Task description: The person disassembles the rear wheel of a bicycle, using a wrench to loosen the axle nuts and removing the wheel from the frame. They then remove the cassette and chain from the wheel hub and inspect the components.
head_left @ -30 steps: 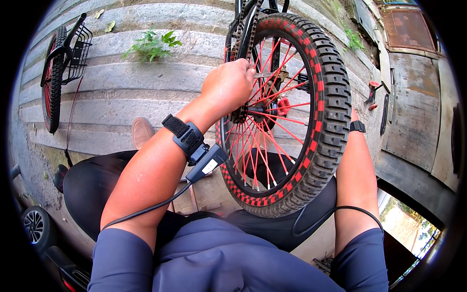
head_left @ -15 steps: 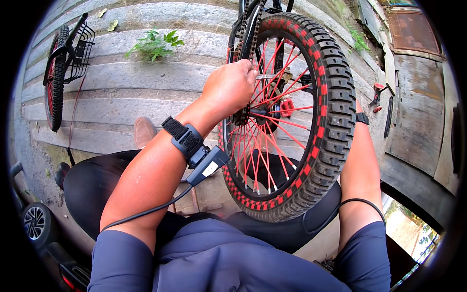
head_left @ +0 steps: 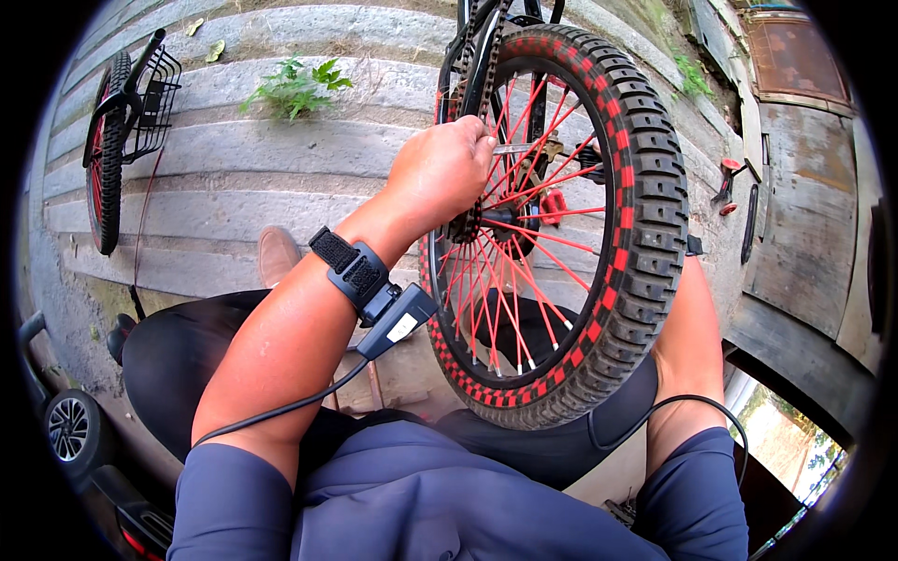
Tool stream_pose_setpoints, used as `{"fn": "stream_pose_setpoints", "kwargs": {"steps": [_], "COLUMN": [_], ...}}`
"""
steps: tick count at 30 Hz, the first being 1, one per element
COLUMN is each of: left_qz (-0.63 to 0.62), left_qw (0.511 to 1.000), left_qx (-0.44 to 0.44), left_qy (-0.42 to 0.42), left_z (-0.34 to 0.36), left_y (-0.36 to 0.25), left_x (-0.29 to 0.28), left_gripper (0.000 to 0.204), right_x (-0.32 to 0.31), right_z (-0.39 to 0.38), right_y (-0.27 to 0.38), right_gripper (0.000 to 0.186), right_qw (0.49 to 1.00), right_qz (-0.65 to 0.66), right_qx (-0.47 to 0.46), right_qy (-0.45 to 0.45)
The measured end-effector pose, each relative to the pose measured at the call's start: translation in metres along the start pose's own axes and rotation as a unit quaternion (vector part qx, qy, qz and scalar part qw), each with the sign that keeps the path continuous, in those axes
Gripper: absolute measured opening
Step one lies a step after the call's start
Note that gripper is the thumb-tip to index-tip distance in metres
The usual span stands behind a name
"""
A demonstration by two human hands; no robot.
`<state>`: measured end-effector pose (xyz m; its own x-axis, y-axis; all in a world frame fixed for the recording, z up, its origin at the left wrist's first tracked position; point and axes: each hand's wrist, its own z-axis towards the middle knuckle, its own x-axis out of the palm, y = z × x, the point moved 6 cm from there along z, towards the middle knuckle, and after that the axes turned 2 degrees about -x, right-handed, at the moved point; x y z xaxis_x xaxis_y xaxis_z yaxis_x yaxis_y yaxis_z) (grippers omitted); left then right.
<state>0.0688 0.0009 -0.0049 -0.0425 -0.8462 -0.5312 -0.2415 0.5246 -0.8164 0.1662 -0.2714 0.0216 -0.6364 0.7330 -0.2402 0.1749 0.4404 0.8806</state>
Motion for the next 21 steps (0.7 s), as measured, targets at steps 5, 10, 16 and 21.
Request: {"fn": "stream_pose_setpoints", "kwargs": {"steps": [5,10,16,21], "left_qz": [-0.007,-0.008,-0.023,-0.029], "left_qw": [1.000,1.000,1.000,0.999], "left_qx": [0.013,-0.001,0.002,0.008], "left_qy": [0.013,0.015,0.014,0.025], "left_z": [0.002,0.002,0.003,0.005], "left_y": [-0.008,-0.003,-0.001,-0.004], "left_x": [0.005,0.004,0.003,0.007], "left_gripper": [0.028,0.029,0.029,0.028], "right_x": [-0.005,-0.005,-0.009,-0.019], "right_z": [-0.013,-0.007,0.000,-0.010], "right_y": [0.002,0.000,-0.003,0.004], "right_gripper": [0.027,0.027,0.027,0.030], "right_qw": [1.000,1.000,0.999,0.998], "right_qz": [-0.011,-0.020,-0.037,-0.022], "right_qx": [0.001,-0.009,-0.015,0.048], "right_qy": [-0.015,-0.010,0.003,0.024]}}
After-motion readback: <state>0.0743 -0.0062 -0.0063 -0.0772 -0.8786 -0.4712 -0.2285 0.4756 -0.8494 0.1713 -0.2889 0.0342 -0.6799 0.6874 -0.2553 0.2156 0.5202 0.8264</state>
